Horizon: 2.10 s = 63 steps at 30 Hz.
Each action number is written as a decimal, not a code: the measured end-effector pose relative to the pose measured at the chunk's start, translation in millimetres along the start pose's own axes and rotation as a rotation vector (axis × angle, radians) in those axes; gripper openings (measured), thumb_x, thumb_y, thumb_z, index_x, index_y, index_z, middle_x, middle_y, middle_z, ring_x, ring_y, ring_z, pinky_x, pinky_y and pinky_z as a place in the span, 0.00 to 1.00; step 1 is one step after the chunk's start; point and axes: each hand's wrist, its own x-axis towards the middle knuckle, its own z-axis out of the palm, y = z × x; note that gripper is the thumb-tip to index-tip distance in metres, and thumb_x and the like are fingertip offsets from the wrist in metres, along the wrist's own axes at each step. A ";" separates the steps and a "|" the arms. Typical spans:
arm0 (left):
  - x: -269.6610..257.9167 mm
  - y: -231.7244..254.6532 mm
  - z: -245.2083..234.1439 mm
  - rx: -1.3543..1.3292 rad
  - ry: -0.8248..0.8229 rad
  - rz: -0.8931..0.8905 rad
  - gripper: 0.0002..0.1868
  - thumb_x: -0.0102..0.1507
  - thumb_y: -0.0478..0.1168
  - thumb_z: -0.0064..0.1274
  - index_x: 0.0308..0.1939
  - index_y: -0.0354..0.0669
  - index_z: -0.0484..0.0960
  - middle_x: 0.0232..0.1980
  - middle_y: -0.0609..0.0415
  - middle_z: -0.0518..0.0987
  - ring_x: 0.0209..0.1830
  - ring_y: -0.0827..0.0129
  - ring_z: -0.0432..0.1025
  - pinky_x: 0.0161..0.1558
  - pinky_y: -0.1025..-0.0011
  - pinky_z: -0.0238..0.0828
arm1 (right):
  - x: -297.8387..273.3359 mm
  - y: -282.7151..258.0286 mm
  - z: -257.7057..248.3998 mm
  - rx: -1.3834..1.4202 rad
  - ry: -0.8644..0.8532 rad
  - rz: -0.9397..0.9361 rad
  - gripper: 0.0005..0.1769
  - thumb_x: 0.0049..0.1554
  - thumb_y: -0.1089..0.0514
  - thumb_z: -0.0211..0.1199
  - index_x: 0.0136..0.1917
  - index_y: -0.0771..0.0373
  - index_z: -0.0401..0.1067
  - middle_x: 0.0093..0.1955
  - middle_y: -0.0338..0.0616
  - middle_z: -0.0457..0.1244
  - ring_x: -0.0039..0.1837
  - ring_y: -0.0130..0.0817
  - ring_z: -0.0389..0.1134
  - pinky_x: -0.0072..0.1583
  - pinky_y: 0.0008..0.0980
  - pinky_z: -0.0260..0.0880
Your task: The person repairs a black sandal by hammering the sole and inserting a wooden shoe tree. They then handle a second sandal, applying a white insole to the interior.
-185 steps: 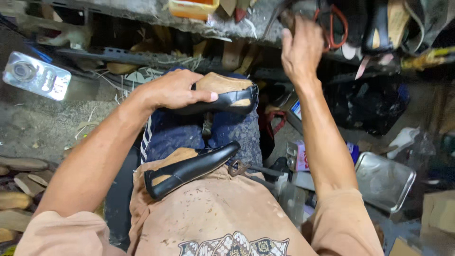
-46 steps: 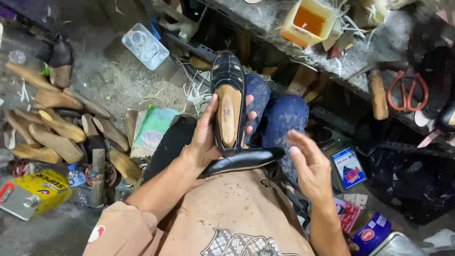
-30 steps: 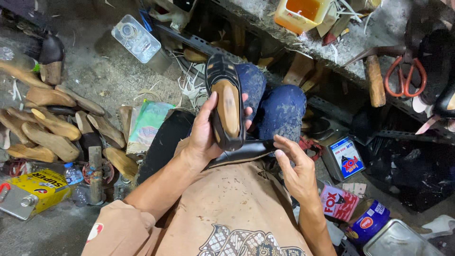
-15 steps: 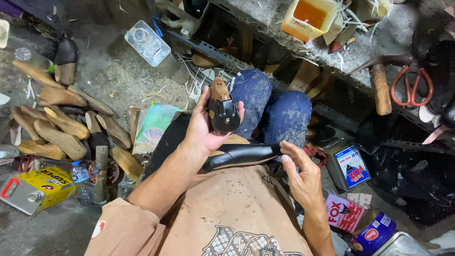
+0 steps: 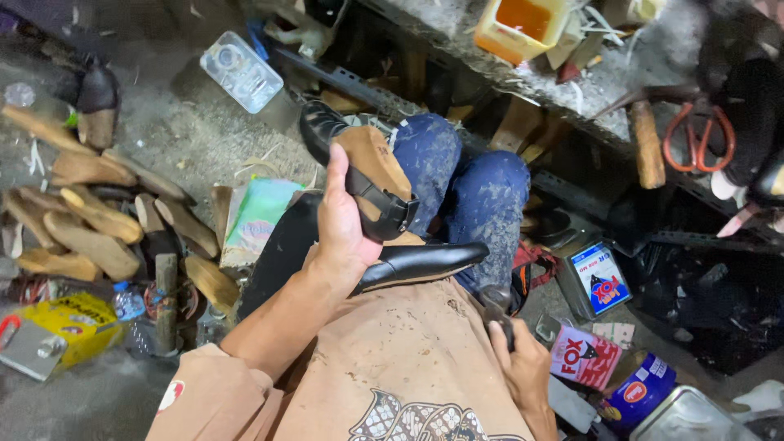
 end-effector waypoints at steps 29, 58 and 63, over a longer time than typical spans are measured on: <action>-42.7 -17.6 -1.9 0.458 -0.468 0.927 0.37 0.73 0.54 0.44 0.80 0.41 0.50 0.82 0.45 0.55 0.83 0.61 0.51 0.84 0.62 0.43 | 35.9 -167.5 -110.5 1.430 -1.163 0.196 0.09 0.59 0.63 0.56 0.53 0.65 0.65 0.68 0.75 0.63 0.59 0.62 0.73 0.55 0.44 0.77; 16.6 -7.9 -2.1 -0.059 -0.147 -0.103 0.29 0.63 0.63 0.51 0.50 0.42 0.82 0.37 0.45 0.82 0.34 0.56 0.77 0.37 0.61 0.77 | 72.4 -106.1 -161.2 0.023 -0.280 -0.465 0.14 0.50 0.59 0.58 0.50 0.48 0.74 0.45 0.33 0.67 0.43 0.28 0.71 0.50 0.30 0.69; 13.1 -10.3 -1.2 -0.088 -0.212 -0.130 0.28 0.64 0.63 0.51 0.50 0.43 0.82 0.37 0.46 0.83 0.34 0.56 0.78 0.34 0.61 0.77 | 126.2 -71.2 -199.6 -0.602 0.242 -0.285 0.14 0.63 0.55 0.53 0.61 0.54 0.70 0.52 0.52 0.72 0.48 0.67 0.72 0.52 0.60 0.69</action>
